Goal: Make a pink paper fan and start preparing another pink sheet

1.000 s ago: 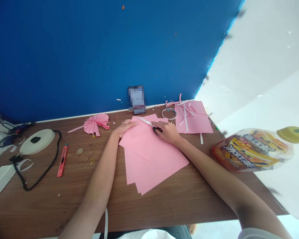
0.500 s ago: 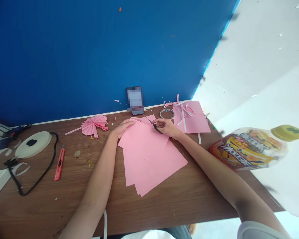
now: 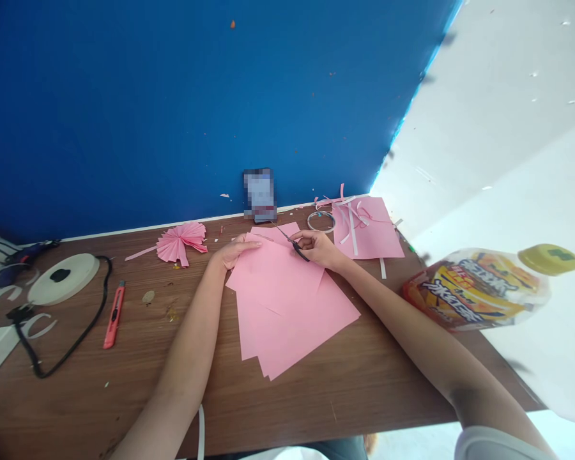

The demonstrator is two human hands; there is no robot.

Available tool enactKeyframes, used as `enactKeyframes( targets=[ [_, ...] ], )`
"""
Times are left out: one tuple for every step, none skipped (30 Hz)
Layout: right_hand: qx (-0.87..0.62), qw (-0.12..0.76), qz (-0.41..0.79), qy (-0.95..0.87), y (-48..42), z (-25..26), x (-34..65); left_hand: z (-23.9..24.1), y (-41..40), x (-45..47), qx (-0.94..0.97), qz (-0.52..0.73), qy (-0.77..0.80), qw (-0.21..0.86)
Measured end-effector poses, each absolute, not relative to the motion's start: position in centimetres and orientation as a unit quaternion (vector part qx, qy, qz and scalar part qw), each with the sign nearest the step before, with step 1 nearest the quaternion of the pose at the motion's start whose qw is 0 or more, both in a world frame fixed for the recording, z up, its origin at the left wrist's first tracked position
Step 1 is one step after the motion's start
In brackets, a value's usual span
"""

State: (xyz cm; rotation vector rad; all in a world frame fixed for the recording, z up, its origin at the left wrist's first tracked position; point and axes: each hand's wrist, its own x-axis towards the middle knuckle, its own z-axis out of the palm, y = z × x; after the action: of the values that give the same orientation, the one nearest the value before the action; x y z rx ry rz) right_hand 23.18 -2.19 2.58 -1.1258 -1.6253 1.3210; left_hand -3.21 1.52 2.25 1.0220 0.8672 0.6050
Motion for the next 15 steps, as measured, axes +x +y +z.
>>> enactKeyframes(
  targets=[
    [-0.437, 0.376, 0.513, -0.636, -2.2, 2.6, 23.1, 2.2, 1.5, -3.2, 0.462, 0.277, 0.401, 0.741],
    [-0.435, 0.379, 0.511, -0.637, -2.3, 2.6, 23.1, 2.1, 1.5, -3.3, 0.459, 0.279, 0.403, 0.741],
    [-0.433, 0.382, 0.509, -0.639, -2.3, 2.6, 23.1, 2.0, 1.6, -3.3, 0.456, 0.282, 0.405, 0.741],
    [-0.43, 0.383, 0.508, -0.64, -2.2, 2.6, 23.2, 2.0, 1.6, -3.3, 0.454, 0.282, 0.405, 0.742],
    [-0.429, 0.385, 0.507, -0.641, -2.2, 2.5, 23.3, 1.9, 1.7, -3.2, 0.453, 0.282, 0.405, 0.743],
    [-0.428, 0.387, 0.506, -0.641, -2.1, 2.4, 23.4, 1.9, 1.8, -3.2, 0.453, 0.284, 0.404, 0.742],
    [-0.428, 0.392, 0.506, -0.638, -2.0, 2.4, 23.5, 1.8, 1.9, -3.2, 0.452, 0.287, 0.404, 0.742],
    [-0.429, 0.398, 0.507, -0.633, -1.9, 2.3, 23.7, 1.8, 2.0, -3.2, 0.45, 0.292, 0.405, 0.741],
    [-0.432, 0.409, 0.507, -0.624, -1.8, 2.3, 23.8, 1.7, 2.1, -3.2, 0.446, 0.298, 0.405, 0.74],
    [-0.439, 0.423, 0.506, -0.61, -1.6, 2.2, 24.0, 1.7, 2.1, -3.2, 0.441, 0.305, 0.407, 0.74],
    [-0.45, 0.44, 0.501, -0.594, -1.5, 2.2, 24.1, 1.6, 2.2, -3.2, 0.434, 0.313, 0.407, 0.74],
    [-0.463, 0.459, 0.493, -0.576, -1.3, 2.1, 24.2, 1.5, 2.3, -3.2, 0.429, 0.321, 0.405, 0.741],
    [-0.477, 0.477, 0.483, -0.558, -1.1, 1.9, 24.3, 1.5, 2.3, -3.2, 0.427, 0.328, 0.402, 0.74],
    [-0.489, 0.491, 0.473, -0.545, -1.0, 1.8, 24.4, 1.4, 2.3, -3.2, 0.429, 0.334, 0.398, 0.739],
    [-0.498, 0.499, 0.463, -0.537, -0.8, 1.7, 24.5, 1.4, 2.2, -3.2, 0.435, 0.335, 0.392, 0.738]
  ],
)
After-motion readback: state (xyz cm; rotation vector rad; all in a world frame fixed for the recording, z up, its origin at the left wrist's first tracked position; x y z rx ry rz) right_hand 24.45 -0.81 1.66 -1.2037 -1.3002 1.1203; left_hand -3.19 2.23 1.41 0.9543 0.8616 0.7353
